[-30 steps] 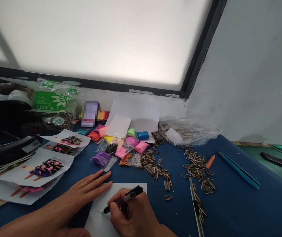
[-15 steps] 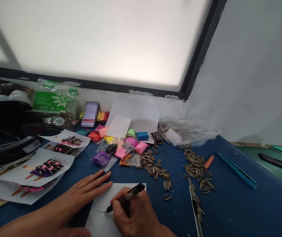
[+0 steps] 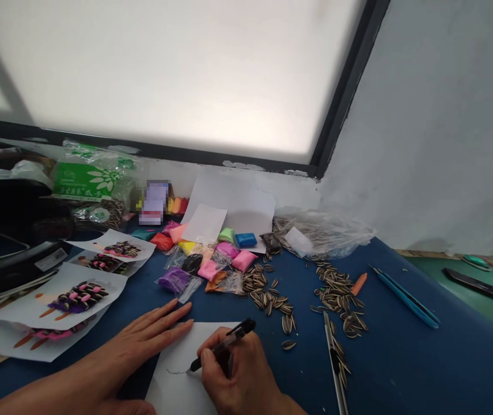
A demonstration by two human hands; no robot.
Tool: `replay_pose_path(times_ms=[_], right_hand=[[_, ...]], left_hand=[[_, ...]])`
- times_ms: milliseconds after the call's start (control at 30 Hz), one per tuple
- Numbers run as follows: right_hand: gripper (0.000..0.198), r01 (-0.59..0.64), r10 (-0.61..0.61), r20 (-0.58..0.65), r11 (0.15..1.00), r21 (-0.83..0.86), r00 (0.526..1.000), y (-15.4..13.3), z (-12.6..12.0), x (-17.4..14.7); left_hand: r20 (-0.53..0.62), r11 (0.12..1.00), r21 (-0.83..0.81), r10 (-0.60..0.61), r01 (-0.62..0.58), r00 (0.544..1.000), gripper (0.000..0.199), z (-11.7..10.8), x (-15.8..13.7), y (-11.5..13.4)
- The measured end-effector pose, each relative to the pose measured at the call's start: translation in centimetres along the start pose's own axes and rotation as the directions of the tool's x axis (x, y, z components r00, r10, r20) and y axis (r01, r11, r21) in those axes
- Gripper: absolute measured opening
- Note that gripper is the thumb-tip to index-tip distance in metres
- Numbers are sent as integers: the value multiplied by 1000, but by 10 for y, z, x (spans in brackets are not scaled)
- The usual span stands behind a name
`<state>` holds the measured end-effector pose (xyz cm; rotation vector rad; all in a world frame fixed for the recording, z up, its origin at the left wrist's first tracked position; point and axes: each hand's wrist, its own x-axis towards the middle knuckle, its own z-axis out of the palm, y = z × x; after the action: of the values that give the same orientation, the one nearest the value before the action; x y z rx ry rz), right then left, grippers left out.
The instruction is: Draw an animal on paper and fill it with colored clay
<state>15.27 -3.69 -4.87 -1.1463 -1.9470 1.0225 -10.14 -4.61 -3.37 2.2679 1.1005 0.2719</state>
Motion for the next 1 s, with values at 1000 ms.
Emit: replay_pose_path(times_ms=[1000], right_hand=[[30,-68,66,32,995,67,997,2,-2,-4]], left_hand=[[-11,999,34,27,-27,1000,101,2,-3,0]])
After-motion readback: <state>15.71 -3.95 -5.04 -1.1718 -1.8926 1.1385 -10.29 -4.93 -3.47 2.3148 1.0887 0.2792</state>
